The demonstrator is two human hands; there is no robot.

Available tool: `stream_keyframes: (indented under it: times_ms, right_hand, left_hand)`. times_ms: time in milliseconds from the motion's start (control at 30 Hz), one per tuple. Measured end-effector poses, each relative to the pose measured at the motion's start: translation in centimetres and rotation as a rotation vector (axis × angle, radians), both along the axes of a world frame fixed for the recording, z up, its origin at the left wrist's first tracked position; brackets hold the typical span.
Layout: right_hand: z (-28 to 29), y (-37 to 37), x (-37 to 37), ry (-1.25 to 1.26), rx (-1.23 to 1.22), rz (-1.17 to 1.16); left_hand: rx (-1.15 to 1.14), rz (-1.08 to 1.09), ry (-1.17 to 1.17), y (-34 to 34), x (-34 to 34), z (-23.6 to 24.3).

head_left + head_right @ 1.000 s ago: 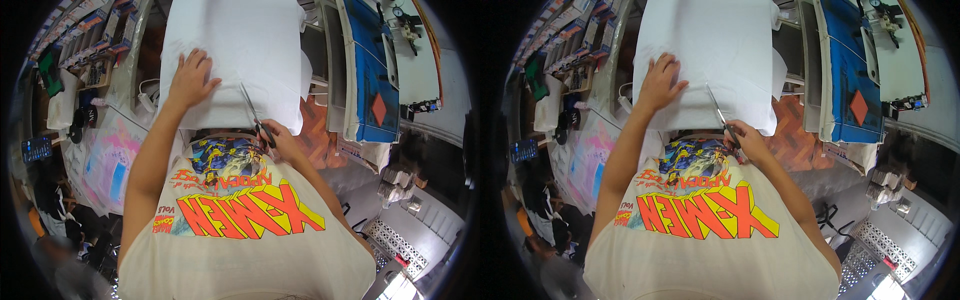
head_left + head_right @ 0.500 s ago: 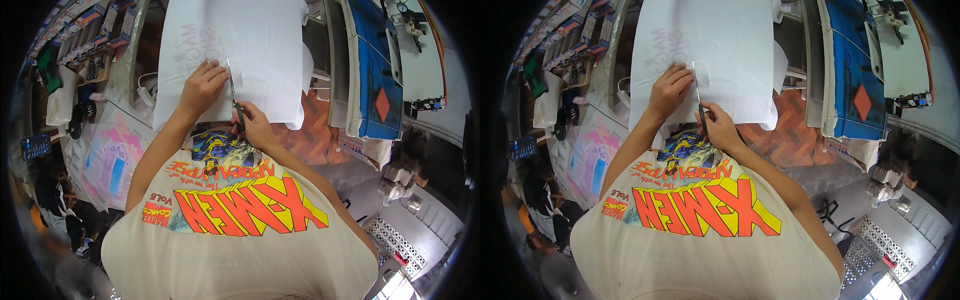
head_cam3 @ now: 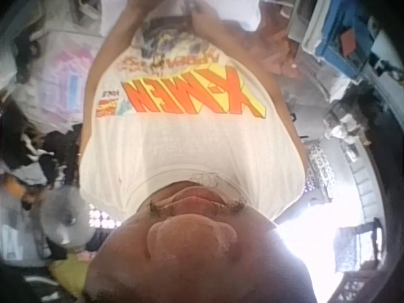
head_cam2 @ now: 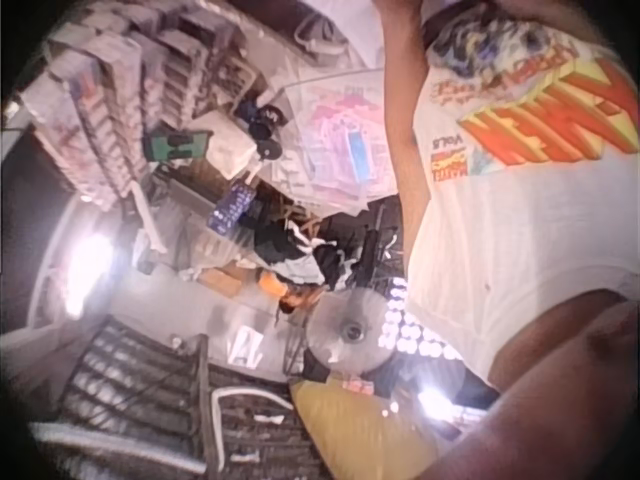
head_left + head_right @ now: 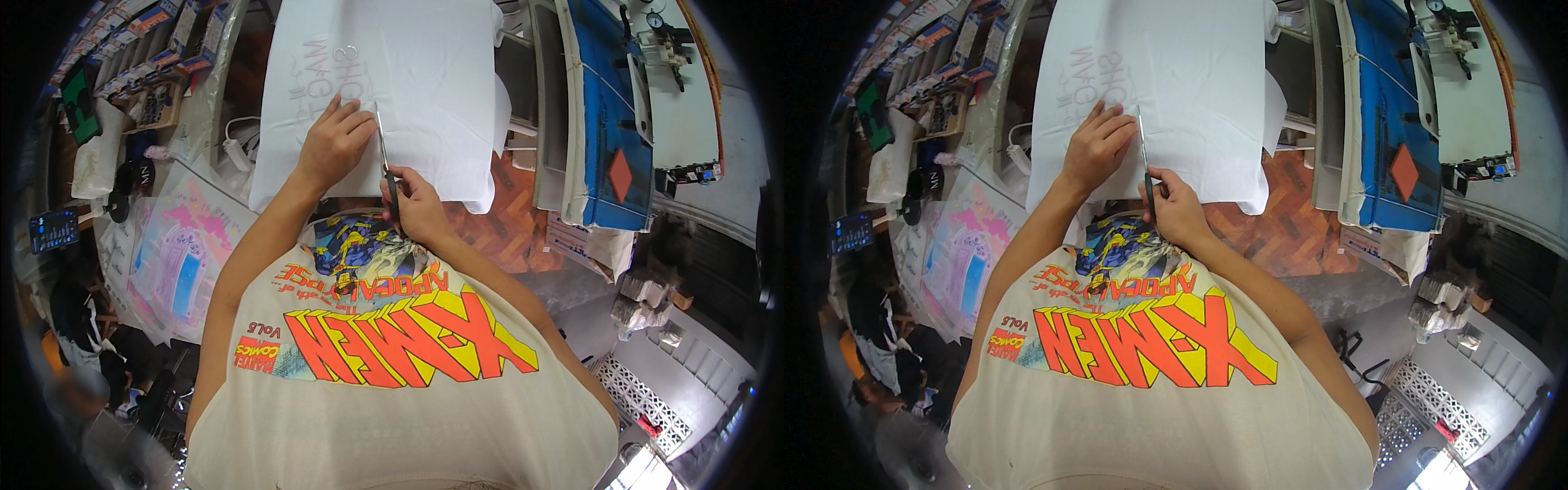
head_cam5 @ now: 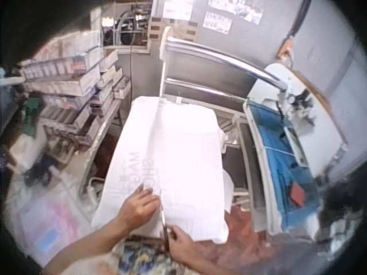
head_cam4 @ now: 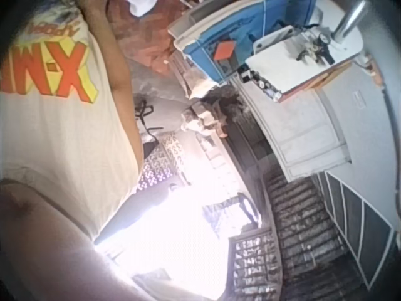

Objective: The person prepares a white t-shirt on a heat press, places a transfer sheet with a design onto the shirt, and uses the heat press to apply the design. They then remove the transfer backing to reveal the printed design and fold the finished t-shirt.

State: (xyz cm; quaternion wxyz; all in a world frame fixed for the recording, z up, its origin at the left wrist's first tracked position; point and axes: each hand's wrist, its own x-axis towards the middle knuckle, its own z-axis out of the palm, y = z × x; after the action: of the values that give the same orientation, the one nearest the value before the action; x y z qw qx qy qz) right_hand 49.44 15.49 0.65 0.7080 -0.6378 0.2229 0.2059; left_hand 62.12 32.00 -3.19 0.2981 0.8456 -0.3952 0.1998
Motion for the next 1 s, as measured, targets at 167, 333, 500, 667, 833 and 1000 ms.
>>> stream_keyframes:
  times_ms: [167,333,500,667,833,1000]
  right_hand:
    - [0.8,0.4,2.0,0.034,-0.009,-0.033]
    - [0.5,0.4,3.2,0.016,0.024,-0.047]
    - [0.4,0.4,2.9,0.028,0.017,-0.061]
    - [0.4,0.3,6.0,-0.006,0.021,-0.074]
    - [0.0,-0.3,9.6,-0.054,0.009,-0.100]
    - [1.1,-1.3,7.1,-0.121,-0.103,-0.089]
  left_hand:
    - [-0.005,-0.014,0.021,0.2,-0.7,1.3]
    - [-0.039,-0.012,0.002,0.1,-1.3,2.0]
    - [-0.062,-0.004,0.019,0.1,-1.6,2.4]
    - [-0.118,-0.010,0.006,0.3,-2.6,4.4]
    - [-0.120,-0.031,0.145,0.8,-4.5,6.0]
    - [0.204,0.390,0.456,0.6,-3.7,5.2]
